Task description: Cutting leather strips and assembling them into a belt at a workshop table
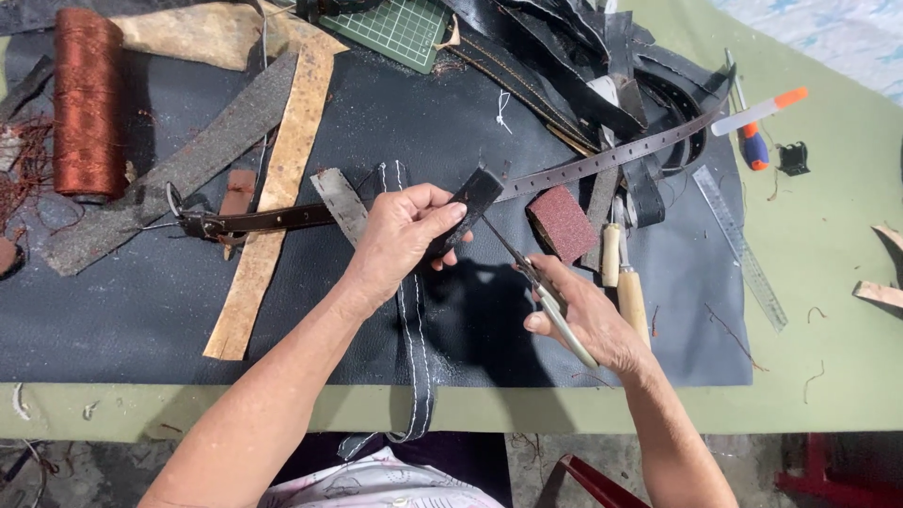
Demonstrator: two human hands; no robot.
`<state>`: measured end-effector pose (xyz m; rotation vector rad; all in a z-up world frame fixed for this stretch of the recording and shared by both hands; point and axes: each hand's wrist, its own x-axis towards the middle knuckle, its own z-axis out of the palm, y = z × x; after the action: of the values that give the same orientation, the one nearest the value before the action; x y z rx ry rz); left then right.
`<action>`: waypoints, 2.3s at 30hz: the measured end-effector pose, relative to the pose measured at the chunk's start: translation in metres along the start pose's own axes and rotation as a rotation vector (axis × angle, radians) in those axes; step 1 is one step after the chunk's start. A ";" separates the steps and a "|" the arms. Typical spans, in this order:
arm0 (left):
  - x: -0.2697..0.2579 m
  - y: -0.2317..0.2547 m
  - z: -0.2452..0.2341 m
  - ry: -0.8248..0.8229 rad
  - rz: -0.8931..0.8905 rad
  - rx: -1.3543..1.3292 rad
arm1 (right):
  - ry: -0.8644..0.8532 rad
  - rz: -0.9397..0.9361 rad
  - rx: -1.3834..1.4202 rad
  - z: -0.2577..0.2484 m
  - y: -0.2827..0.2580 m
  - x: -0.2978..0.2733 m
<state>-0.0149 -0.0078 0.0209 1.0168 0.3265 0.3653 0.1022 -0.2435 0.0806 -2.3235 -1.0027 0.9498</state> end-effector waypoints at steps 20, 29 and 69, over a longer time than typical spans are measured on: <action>-0.006 0.006 0.004 -0.055 -0.027 0.073 | -0.053 -0.108 0.049 -0.002 0.008 0.018; -0.006 0.006 0.005 -0.057 -0.029 0.071 | -0.102 -0.103 0.034 -0.003 -0.001 0.018; -0.008 0.009 0.004 -0.099 -0.050 0.172 | 0.127 -0.116 0.084 0.023 0.008 0.015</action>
<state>-0.0218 -0.0098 0.0314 1.1888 0.2971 0.2437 0.0962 -0.2340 0.0539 -2.2007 -1.0141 0.7740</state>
